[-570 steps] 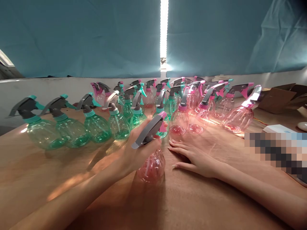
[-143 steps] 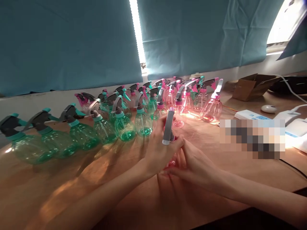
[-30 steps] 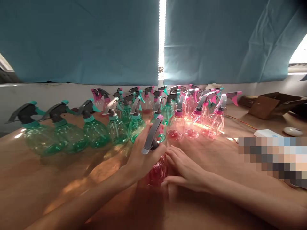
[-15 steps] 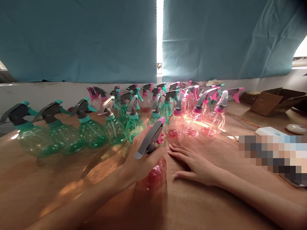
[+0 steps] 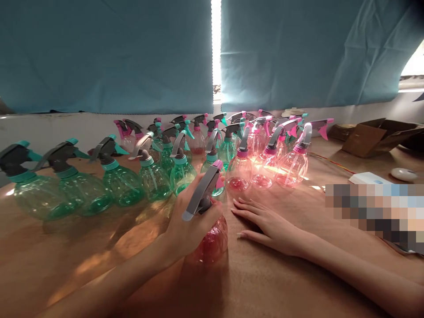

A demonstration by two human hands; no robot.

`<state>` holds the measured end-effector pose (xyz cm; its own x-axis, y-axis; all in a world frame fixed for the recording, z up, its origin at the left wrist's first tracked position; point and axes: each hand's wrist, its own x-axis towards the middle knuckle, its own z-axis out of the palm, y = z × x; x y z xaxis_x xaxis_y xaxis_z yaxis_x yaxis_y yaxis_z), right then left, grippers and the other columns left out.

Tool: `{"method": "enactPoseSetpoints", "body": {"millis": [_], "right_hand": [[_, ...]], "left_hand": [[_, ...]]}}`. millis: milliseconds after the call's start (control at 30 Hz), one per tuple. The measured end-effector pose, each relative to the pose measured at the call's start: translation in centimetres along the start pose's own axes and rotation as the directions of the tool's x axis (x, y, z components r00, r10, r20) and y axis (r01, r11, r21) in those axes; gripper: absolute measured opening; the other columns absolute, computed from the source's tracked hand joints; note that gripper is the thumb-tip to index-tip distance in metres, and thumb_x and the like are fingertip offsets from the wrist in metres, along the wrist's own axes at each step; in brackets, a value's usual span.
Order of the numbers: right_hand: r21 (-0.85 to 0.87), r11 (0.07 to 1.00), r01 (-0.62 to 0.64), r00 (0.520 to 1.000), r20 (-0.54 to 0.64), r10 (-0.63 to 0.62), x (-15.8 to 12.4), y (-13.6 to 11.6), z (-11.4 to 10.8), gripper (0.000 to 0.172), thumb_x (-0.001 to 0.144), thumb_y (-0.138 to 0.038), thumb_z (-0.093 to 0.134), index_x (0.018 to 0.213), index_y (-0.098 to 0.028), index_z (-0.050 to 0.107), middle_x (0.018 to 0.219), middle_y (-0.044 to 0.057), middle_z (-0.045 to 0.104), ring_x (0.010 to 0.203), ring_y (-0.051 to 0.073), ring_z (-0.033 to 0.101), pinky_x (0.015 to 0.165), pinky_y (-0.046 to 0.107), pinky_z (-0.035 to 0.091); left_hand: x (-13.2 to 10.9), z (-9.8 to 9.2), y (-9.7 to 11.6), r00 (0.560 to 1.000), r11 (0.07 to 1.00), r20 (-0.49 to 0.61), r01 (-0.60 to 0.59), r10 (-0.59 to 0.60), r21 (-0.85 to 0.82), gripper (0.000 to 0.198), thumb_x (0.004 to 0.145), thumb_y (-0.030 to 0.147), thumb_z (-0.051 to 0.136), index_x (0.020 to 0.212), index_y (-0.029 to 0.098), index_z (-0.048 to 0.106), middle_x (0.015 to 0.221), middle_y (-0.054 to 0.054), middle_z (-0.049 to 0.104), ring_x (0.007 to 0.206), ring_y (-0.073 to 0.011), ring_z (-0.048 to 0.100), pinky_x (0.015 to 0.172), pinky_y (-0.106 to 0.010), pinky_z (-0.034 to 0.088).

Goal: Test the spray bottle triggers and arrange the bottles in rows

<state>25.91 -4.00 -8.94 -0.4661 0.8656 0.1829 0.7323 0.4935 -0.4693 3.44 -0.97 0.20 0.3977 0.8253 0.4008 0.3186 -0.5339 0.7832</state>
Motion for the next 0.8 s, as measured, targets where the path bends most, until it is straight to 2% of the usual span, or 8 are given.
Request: {"method": "enactPoseSetpoints", "body": {"millis": [133,267,467,800], "right_hand": [[0.022,1.0,0.008,1.0,-0.02,-0.007,-0.07,0.01,-0.1,0.06,0.093,-0.054,0.054,0.145,-0.026,0.046,0.152,0.009,0.042,0.143,0.03,0.033,0.117,0.054,0.027],[0.024,1.0,-0.001,1.0,-0.01,0.001,-0.04,0.02,-0.17,0.061,0.093,-0.055,0.054,0.145,-0.025,0.045,0.153,0.009,0.041,0.143,0.03,0.032,0.117,0.055,0.027],[0.014,1.0,-0.008,1.0,0.006,0.008,-0.1,0.12,-0.12,0.062,0.094,-0.055,0.052,0.146,-0.024,0.045,0.154,0.009,0.038,0.144,0.03,0.03,0.117,0.055,0.027],[0.02,1.0,-0.007,1.0,-0.016,0.008,-0.26,0.22,-0.05,0.061,0.093,-0.054,0.055,0.146,-0.027,0.044,0.154,0.007,0.039,0.144,0.03,0.032,0.117,0.055,0.028]], "left_hand": [[-0.07,0.01,-0.29,1.0,0.999,-0.025,0.018,-0.017,0.034,0.012,0.076,0.021,0.051,0.088,0.023,0.055,0.062,0.005,0.053,0.053,-0.013,0.049,0.053,-0.027,0.039],[-0.04,0.02,-0.32,0.999,0.997,-0.046,0.002,0.001,0.075,0.027,0.077,0.02,0.051,0.104,0.024,0.057,0.054,0.007,0.047,0.049,-0.0128,0.045,0.05,-0.027,0.038],[0.05,0.17,-0.14,0.998,0.998,-0.056,-0.009,0.013,0.062,0.037,0.076,0.017,0.051,0.111,0.024,0.058,0.056,0.008,0.042,0.047,-0.0108,0.04,0.049,-0.025,0.036],[-0.09,0.22,-0.15,0.999,0.998,-0.033,-0.011,0.013,0.065,0.032,0.078,0.016,0.052,0.109,0.023,0.057,0.06,0.008,0.037,0.051,-0.0095,0.036,0.053,-0.023,0.037]]}}
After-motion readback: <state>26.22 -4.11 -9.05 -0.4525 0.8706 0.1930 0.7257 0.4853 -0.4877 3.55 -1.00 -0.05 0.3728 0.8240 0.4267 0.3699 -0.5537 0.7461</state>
